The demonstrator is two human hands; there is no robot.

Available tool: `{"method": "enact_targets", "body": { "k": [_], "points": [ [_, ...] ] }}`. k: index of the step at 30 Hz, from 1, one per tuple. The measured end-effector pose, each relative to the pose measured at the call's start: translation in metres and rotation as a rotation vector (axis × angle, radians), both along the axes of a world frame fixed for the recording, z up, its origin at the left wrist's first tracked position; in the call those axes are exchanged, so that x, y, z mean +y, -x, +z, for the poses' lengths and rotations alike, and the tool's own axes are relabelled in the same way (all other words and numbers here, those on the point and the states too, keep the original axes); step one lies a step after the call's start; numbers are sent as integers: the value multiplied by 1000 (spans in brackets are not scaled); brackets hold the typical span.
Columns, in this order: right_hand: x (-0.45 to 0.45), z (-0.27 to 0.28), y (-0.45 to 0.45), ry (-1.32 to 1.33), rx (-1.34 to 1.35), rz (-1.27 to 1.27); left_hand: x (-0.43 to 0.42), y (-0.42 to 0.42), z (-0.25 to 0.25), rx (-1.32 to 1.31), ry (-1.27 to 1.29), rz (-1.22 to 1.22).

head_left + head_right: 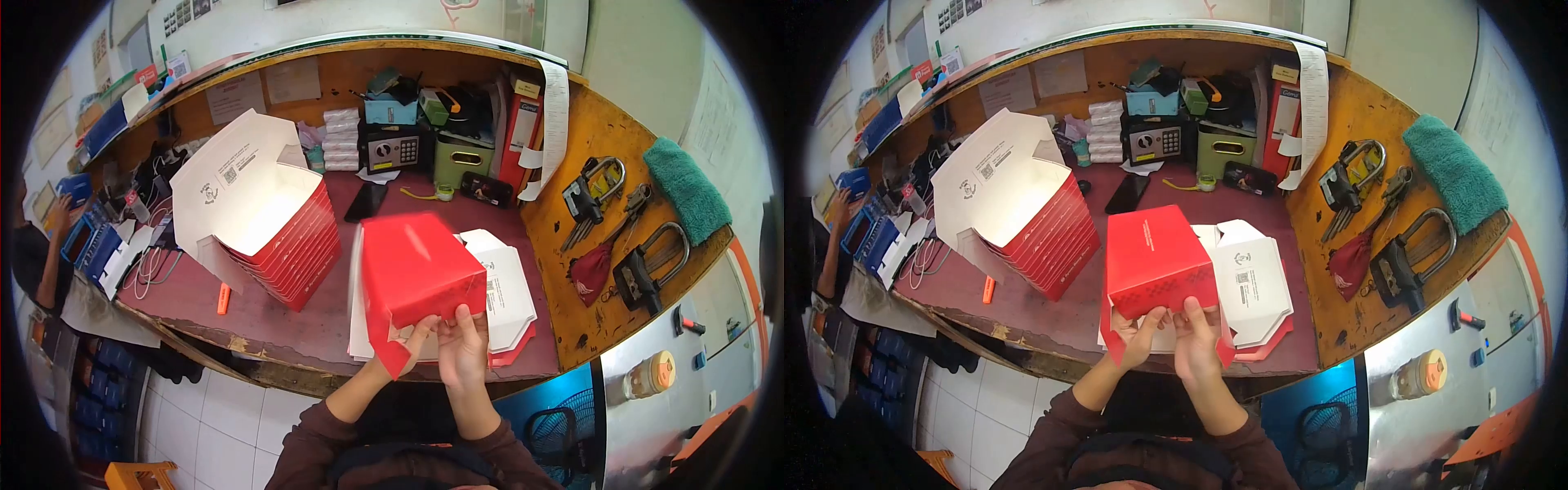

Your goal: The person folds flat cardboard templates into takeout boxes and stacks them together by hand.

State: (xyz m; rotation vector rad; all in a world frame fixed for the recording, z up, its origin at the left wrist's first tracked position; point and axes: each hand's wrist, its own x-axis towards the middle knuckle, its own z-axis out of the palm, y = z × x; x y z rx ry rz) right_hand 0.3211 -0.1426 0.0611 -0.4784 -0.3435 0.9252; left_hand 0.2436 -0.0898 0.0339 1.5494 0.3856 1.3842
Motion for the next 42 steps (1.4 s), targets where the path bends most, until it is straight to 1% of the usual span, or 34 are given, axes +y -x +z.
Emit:
{"method": "enact_targets", "body": {
  "k": [1,2,3,4,6,7,8,9,10,11,12,13,14,15,16,17,18,19,21,22,24,26,27,29,31,33,34,36,38,40,41,42],
  "points": [
    [0,1,-2,-34,59,49,3,1,-3,-3,-2,1],
    [0,1,-2,-64,120,97,4,1,-6,-10,87,-103],
    [-1,1,-3,-62,119,97,5,2,-7,-17,176,-208],
    [-1,3,-2,-112,127,132,6,4,-6,-17,177,-207],
    [1,9,-2,-167,131,170,11,4,-2,-356,435,-498],
    [3,14,-2,-39,56,20,3,5,11,-551,726,-551],
    [5,17,-2,87,-20,-130,8,10,4,-552,719,-551],
    [6,15,-2,83,-21,-128,15,19,-11,-655,761,-686],
    [7,9,0,80,-162,-235,16,25,-18,-759,800,-821],
    [7,3,1,77,-303,-340,10,25,-26,-622,786,-639],
    [6,-2,2,74,-445,-444,4,23,-19,-627,785,-632],
    [3,-2,3,41,-531,-439,-7,23,-9,-321,626,-280],
    [1,-4,4,45,-530,-429,-14,22,-3,-14,456,67],
    [0,-5,5,-10,-434,-340,-16,20,-5,-13,460,75],
    [1,-6,6,-69,-336,-255,-17,18,-7,-79,509,85],
    [3,-9,11,-69,-333,-251,-17,16,-9,-144,557,94],
    [6,-14,19,-98,-206,-165,-17,16,-11,-211,609,101],
    [7,-18,24,-125,-81,-81,-17,17,-13,-212,613,104],
    [9,-22,24,-134,-69,-34,-11,17,-12,-326,681,109],
    [9,-21,25,-142,-55,11,-10,16,-9,-330,679,111],
    [8,-21,19,-104,-99,-2,-14,14,-3,-169,596,154],
    [9,-30,16,-79,-58,87,-17,10,3,-200,599,172],
    [8,-22,24,-150,-52,92,-18,9,5,-234,599,185],
    [12,-30,25,-149,-87,69,-13,8,1,-254,583,168],
    [13,-19,26,-151,-117,46,-9,12,4,-270,564,151],
    [8,-4,21,-178,-152,144,-9,19,6,-211,562,142],
    [7,-5,25,-175,-154,146,-8,20,7,-213,565,144],
    [7,-7,36,-131,-85,63,-5,20,8,-127,228,444],
    [15,-30,43,-139,-37,94,-2,16,-1,-180,215,475],
    [22,-38,46,-175,-47,181,1,14,-7,-270,283,471],
    [25,-40,45,-125,-48,122,0,17,-10,-272,280,474],
    [26,-33,43,-127,-50,125,-1,23,-10,-165,271,390]
  ]
}}
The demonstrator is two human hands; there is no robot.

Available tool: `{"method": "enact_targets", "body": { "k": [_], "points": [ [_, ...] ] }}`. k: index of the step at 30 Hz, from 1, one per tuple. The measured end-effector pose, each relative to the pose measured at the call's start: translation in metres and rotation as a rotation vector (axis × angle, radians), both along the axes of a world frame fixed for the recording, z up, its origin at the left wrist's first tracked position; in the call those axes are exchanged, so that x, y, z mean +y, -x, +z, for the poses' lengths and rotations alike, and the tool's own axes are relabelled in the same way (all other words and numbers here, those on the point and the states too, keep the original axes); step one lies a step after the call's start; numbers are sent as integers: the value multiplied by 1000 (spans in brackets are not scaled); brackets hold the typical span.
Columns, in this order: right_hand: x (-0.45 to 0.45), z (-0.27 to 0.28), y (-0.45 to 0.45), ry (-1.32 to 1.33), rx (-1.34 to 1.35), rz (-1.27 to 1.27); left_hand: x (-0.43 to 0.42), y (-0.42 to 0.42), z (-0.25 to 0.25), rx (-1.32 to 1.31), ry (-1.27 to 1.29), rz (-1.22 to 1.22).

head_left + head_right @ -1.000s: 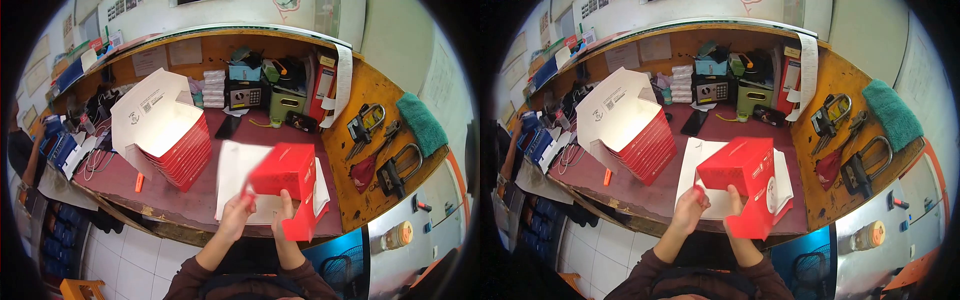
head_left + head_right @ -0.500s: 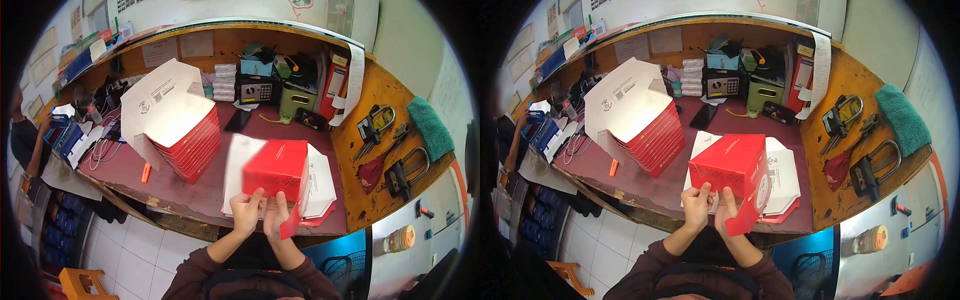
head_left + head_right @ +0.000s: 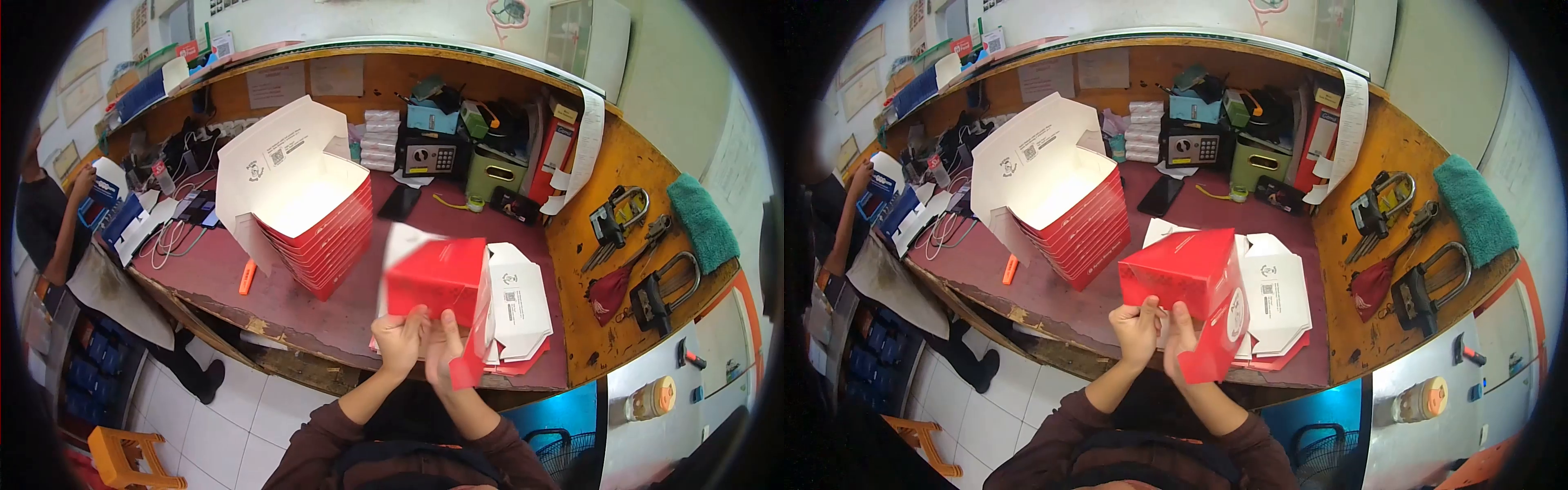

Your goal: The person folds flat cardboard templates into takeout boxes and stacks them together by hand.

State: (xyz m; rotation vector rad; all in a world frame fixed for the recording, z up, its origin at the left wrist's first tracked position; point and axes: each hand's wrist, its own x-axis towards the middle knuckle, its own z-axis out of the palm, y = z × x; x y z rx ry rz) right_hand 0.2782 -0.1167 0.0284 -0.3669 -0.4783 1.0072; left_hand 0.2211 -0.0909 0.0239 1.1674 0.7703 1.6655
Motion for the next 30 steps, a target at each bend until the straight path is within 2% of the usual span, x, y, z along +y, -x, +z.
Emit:
{"method": "enact_targets", "body": {
  "k": [1,2,4,5,6,7,8,9,10,11,12,13,15,16,18,19,20,21,22,24,25,26,28,30],
  "points": [
    [-1,10,-5,35,-66,-108,-1,7,5,94,2,-97],
    [-2,19,-11,68,-134,-217,-3,20,11,90,-1,-92],
    [-1,35,-24,130,-395,-369,-13,51,44,1088,-338,-145],
    [-1,38,-32,230,-624,-396,-15,56,59,1086,-340,-136],
    [6,34,-39,241,-833,-397,-15,61,73,1016,-448,86],
    [6,35,-48,49,-1245,-433,-11,65,83,940,-548,307],
    [9,36,-49,-52,-1460,-433,-5,64,90,966,-507,303],
    [11,41,-48,-180,-1651,-440,7,64,89,864,-395,142],
    [16,64,-36,-84,-1610,-252,22,64,81,753,-290,-9],
    [18,85,-24,8,-1561,-68,37,65,69,750,-288,13],
    [16,101,-16,-12,-1562,-58,53,68,55,495,-208,-95],
    [13,116,-8,-37,-1800,-185,59,72,56,237,-132,-200],
    [14,125,4,-184,-2160,-457,55,82,63,-58,8,-221],
    [17,129,9,-198,-2157,-456,54,89,67,-183,79,-241],
    [28,142,18,-315,-2517,-393,55,110,67,-217,88,-246],
    [37,149,22,-496,-2466,-443,58,124,68,-144,-59,-242],
    [46,159,27,-506,-2465,-451,60,136,70,-71,-207,-237],
    [54,172,33,-560,-2440,-335,57,147,76,87,-287,-80],
    [64,183,39,-608,-2407,-219,63,161,78,91,-293,-81],
    [90,198,50,-641,-2308,-8,77,188,84,924,-406,398],
    [106,202,56,-634,-2270,149,79,194,86,1143,-528,534],
    [118,203,61,-638,-2268,152,83,197,85,1145,-525,537],
    [137,203,71,-563,-2219,343,93,201,83,1223,-533,530],
    [150,204,77,-502,-2290,312,100,203,86,1178,-615,518]
  ]
}}
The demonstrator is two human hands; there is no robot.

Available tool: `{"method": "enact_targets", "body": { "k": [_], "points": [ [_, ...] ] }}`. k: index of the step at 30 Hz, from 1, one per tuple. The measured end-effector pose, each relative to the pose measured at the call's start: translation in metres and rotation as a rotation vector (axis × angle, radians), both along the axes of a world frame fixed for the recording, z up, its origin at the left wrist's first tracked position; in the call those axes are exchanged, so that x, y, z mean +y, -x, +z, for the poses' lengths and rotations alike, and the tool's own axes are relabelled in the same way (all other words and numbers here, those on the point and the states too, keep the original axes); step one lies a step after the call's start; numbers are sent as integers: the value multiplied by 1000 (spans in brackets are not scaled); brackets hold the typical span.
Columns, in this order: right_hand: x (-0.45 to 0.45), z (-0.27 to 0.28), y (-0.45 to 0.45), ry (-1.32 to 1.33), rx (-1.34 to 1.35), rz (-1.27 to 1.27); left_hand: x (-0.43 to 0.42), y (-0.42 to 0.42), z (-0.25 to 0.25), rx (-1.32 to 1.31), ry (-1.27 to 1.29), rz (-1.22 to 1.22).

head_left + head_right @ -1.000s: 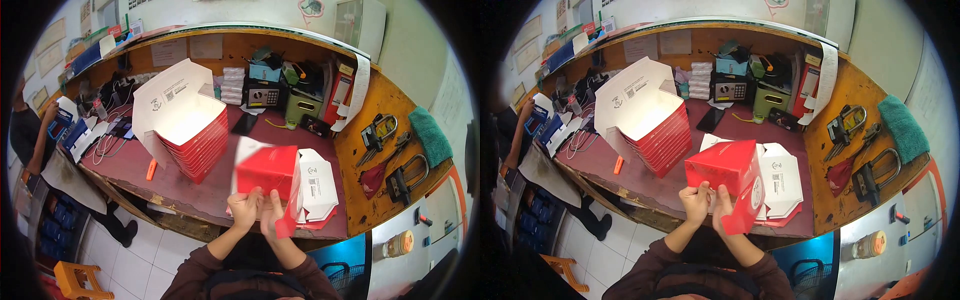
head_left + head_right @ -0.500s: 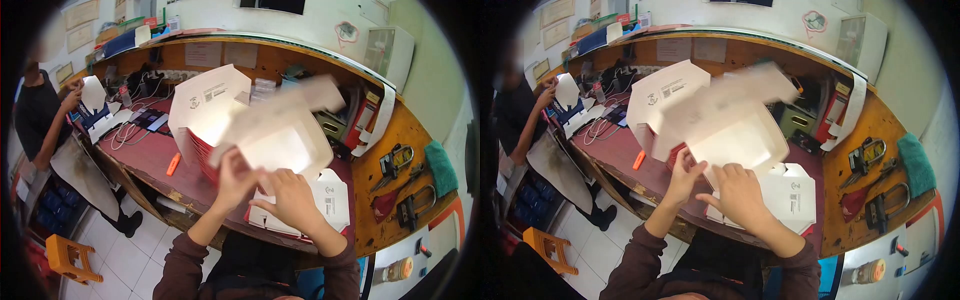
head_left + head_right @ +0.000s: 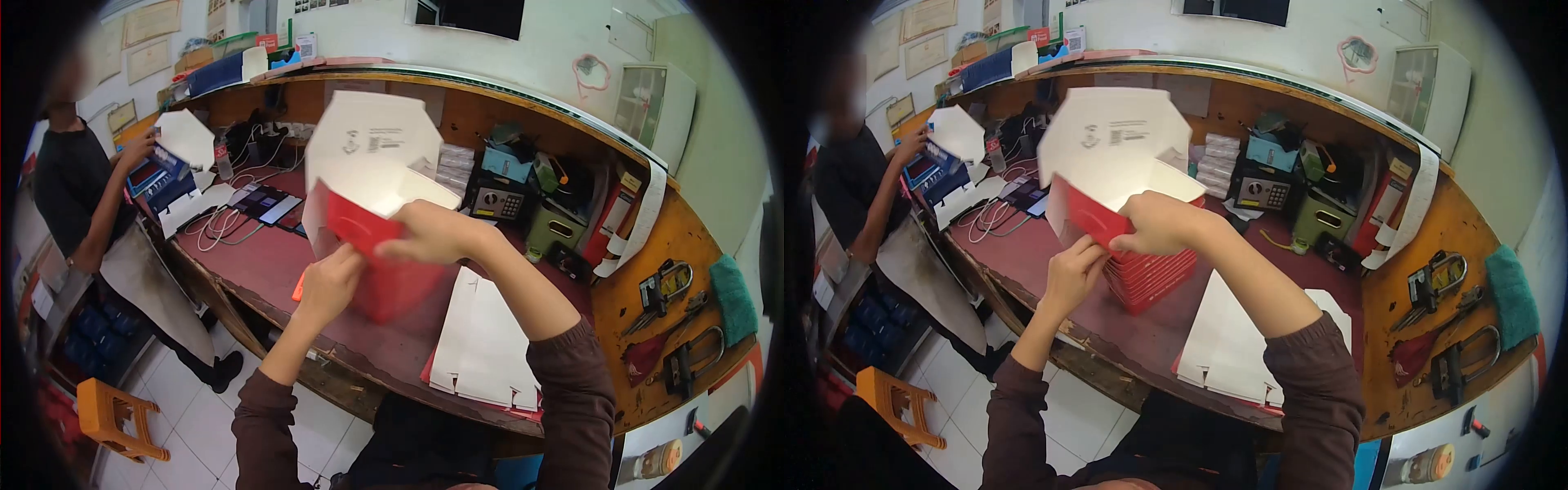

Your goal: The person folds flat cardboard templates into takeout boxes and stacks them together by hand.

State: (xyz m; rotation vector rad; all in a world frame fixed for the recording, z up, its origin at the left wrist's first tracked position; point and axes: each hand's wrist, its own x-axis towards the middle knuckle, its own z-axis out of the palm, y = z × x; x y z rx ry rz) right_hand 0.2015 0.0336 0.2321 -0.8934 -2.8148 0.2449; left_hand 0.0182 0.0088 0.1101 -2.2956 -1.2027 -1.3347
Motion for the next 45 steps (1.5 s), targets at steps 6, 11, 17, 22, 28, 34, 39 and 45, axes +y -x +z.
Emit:
{"method": "enact_targets", "body": {
  "k": [6,11,17,22,28,34,39,45],
  "points": [
    [7,-16,14,-101,20,-203,12,1,-1,20,-111,-160],
    [1,-22,24,-195,1,-287,17,5,5,61,-111,-211],
    [-9,-27,24,-273,108,-303,10,5,6,43,-98,-191],
    [-8,-31,25,-249,90,-325,15,5,7,11,-182,-247],
    [-7,-40,29,-312,45,-301,18,7,9,3,-105,-303],
    [9,-18,34,-36,-221,-230,10,-8,6,-35,-90,-230],
    [14,-18,57,-206,-109,-322,3,-13,-1,29,-154,-113],
    [10,-16,62,-268,-139,-313,21,1,-17,98,-55,214]
  ]
}}
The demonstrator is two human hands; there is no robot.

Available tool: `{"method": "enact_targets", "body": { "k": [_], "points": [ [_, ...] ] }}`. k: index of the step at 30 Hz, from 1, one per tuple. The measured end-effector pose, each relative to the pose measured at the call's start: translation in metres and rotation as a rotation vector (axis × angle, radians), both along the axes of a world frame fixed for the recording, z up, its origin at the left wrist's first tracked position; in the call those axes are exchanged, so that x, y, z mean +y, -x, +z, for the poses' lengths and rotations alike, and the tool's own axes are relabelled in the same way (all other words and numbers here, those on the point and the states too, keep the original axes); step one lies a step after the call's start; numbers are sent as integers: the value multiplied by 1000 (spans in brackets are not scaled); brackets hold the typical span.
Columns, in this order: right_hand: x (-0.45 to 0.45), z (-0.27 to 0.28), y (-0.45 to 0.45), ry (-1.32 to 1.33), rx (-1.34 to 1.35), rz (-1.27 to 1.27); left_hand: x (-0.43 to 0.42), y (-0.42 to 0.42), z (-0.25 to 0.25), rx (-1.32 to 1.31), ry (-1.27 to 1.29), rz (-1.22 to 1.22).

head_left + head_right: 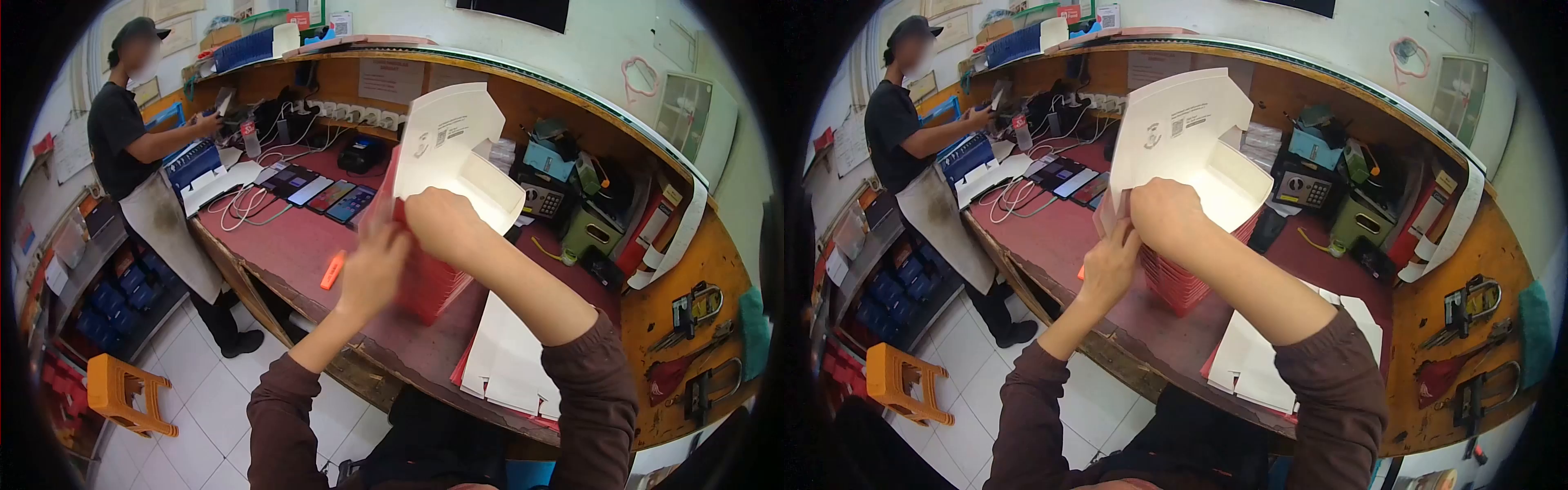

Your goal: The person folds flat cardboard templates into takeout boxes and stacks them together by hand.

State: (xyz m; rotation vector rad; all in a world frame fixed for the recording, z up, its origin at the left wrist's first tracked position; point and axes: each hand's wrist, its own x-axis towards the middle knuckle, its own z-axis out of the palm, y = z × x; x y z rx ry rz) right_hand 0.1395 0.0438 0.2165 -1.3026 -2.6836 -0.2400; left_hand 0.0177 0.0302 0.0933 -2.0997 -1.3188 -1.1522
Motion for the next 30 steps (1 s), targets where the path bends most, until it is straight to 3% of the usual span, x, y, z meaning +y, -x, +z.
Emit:
{"method": "enact_targets", "body": {
  "k": [5,7,8,10,12,13,15,19,23,30],
  "points": [
    [36,-21,0,44,-4,39,6,-7,-5,-30,3,54],
    [48,-3,-15,457,-101,114,6,-4,-8,-69,-50,36],
    [49,1,-23,704,93,-45,4,-5,-9,-70,-50,33],
    [73,2,-46,183,92,3,-3,-13,-6,-195,-131,15],
    [83,8,-68,-287,111,-341,-10,-22,-2,-256,-171,-76],
    [94,11,-74,-288,114,-349,-10,-25,3,-244,-194,-172],
    [117,14,-82,185,29,-327,-12,-35,18,-140,-156,-157],
    [144,4,-87,170,-27,-239,8,-43,12,-123,-171,-152],
    [162,-14,-94,269,-31,-231,18,-42,3,-193,-354,-213],
    [158,-29,-105,63,321,-261,18,-43,5,-220,-380,-251]
  ]
}}
